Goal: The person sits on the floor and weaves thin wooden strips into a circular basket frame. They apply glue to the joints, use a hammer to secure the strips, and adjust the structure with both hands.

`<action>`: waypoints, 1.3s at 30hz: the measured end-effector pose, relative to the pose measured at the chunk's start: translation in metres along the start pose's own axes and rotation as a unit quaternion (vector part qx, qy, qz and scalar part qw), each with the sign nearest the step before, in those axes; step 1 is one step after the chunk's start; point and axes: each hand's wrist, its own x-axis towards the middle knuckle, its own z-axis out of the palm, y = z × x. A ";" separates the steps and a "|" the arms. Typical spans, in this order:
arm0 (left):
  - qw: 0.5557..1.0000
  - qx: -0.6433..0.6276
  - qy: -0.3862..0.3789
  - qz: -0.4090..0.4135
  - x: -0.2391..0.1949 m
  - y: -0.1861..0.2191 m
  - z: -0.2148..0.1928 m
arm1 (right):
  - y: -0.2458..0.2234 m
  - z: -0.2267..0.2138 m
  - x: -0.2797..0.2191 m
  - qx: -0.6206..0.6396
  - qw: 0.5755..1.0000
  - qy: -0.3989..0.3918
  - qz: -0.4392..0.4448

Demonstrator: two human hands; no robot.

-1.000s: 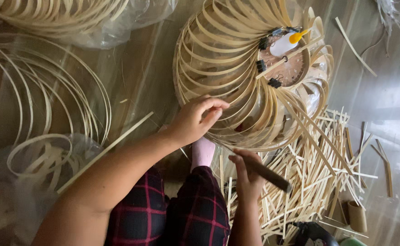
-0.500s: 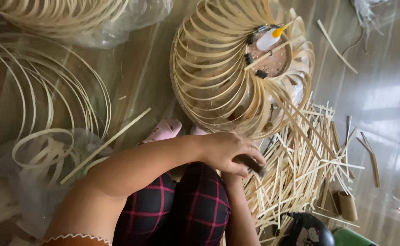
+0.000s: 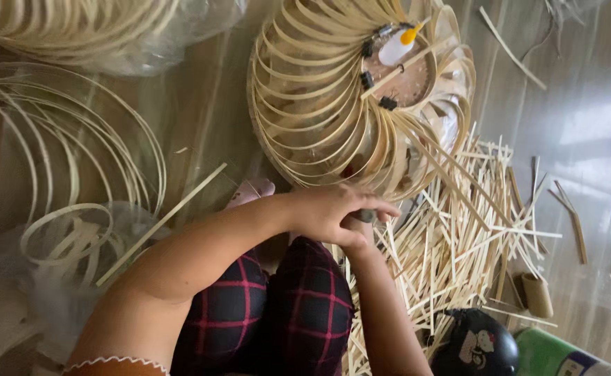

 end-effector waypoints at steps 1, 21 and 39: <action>1.000 0.004 -0.019 -0.013 -0.001 0.006 0.000 | 0.005 0.002 0.002 0.387 0.918 0.017 0.082; 0.963 -0.084 0.203 -0.157 -0.033 -0.077 -0.008 | -0.117 0.077 -0.015 -0.214 0.967 0.111 -0.086; 0.961 -0.077 0.263 0.029 -0.007 -0.023 0.011 | -0.120 -0.006 -0.025 -0.505 0.816 0.205 -0.193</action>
